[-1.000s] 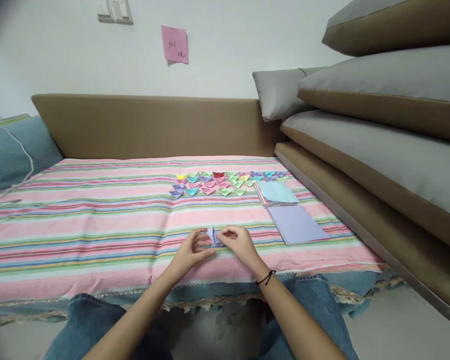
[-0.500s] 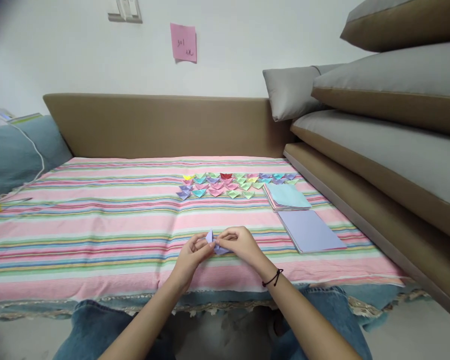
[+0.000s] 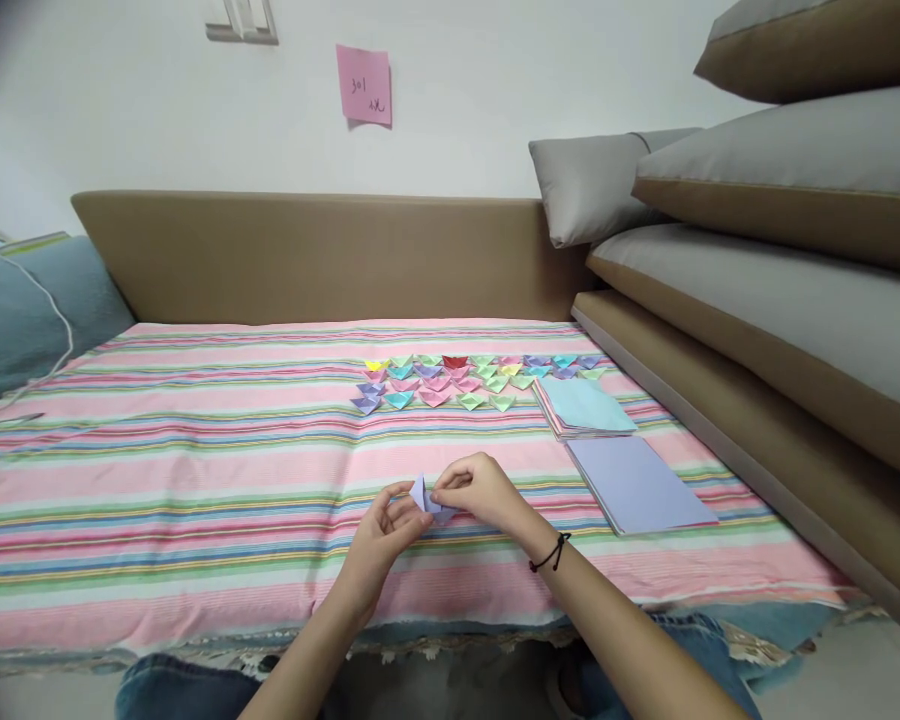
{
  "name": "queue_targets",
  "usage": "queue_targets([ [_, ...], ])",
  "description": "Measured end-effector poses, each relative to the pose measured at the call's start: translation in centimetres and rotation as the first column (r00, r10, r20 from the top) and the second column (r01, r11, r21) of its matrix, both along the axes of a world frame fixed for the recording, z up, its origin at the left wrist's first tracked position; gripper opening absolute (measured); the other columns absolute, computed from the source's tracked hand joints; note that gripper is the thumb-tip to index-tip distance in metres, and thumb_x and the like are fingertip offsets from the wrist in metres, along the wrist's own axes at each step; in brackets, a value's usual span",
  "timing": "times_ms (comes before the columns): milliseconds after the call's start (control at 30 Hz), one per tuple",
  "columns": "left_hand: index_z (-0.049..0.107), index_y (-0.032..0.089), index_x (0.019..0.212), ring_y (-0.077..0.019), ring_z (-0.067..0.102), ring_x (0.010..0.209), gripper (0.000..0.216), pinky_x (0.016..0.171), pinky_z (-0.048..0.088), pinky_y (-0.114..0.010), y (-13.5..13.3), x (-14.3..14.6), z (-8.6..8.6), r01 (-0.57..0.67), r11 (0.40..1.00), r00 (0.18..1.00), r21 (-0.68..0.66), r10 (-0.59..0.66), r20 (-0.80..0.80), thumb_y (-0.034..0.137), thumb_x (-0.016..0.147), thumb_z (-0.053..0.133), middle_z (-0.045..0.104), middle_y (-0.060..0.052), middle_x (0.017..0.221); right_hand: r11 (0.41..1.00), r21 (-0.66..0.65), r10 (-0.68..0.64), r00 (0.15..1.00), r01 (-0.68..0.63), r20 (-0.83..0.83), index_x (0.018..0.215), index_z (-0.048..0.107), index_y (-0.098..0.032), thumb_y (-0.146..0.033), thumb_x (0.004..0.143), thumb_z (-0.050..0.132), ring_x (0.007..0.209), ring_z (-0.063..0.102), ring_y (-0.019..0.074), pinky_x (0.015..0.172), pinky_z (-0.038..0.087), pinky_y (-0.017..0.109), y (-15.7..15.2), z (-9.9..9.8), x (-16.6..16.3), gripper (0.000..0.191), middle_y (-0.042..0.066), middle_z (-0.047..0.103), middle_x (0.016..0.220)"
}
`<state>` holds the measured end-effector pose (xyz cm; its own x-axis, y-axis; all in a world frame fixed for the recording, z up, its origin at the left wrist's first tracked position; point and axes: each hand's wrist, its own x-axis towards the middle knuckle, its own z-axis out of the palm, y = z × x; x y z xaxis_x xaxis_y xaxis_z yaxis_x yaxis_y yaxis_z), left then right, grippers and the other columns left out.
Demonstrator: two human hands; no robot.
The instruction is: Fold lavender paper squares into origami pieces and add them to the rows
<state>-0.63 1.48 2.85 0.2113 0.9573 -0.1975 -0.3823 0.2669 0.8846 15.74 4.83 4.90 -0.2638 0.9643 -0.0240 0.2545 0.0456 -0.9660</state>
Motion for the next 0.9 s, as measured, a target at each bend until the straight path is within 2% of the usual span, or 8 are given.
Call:
queue_targets([
  [167,0.052,0.017,0.094,-0.0189,0.066,0.08,0.055,0.08,0.046,-0.032,0.5,-0.1,-0.5,-0.05,0.998,0.998,-0.034,0.05,0.027,0.026,0.05,0.083,0.069,-0.007,0.086,0.999,-0.027,0.027,1.0,-0.027,-0.014,0.062,0.07,-0.014,-0.021,0.06,0.069,0.054,0.059,0.0143,0.053,0.045,0.025,0.9,0.3,-0.5,0.007,0.003,0.068,0.059],
  [300,0.05,0.018,0.099,-0.0179,0.065,0.083,0.05,0.077,0.046,-0.029,0.4,-0.3,-0.1,-0.069,0.996,0.996,-0.051,0.072,0.053,0.03,0.06,0.078,0.068,-0.007,0.092,0.999,-0.041,0.032,0.999,-0.033,-0.02,0.061,0.069,-0.015,-0.021,0.06,0.069,0.054,0.06,0.0144,0.055,0.045,0.025,1.4,0.5,-0.9,0.006,0.003,0.067,0.058],
  [467,0.051,0.018,0.097,-0.0162,0.065,0.077,0.055,0.068,0.045,-0.024,0.5,-0.7,-0.2,-0.085,0.988,0.996,-0.129,0.089,0.023,0.031,0.054,0.082,0.069,-0.007,0.093,0.998,-0.044,0.055,0.998,-0.055,-0.002,0.062,0.07,-0.015,-0.021,0.061,0.07,0.055,0.06,0.0148,0.054,0.045,0.025,1.8,0.6,-1.0,0.006,0.003,0.068,0.059],
  [667,0.051,0.019,0.095,-0.0165,0.066,0.081,0.051,0.078,0.046,-0.028,0.3,-0.6,0.3,-0.102,0.984,0.991,-0.144,0.113,0.071,0.029,0.055,0.081,0.069,-0.006,0.09,0.996,-0.061,0.066,0.998,-0.067,-0.019,0.063,0.071,-0.016,-0.022,0.061,0.071,0.057,0.061,0.0155,0.056,0.046,0.025,2.3,0.6,-0.6,0.007,0.003,0.068,0.061],
  [900,0.049,0.018,0.097,-0.0179,0.066,0.082,0.052,0.079,0.048,-0.03,0.2,-0.5,0.2,-0.112,0.985,0.99,-0.132,0.122,0.075,0.029,0.057,0.08,0.069,-0.008,0.094,0.99,-0.081,0.115,0.993,-0.115,-0.014,0.064,0.07,-0.015,-0.023,0.063,0.07,0.055,0.06,0.014,0.053,0.045,0.024,2.3,0.9,-1.0,0.008,0.003,0.067,0.059],
])
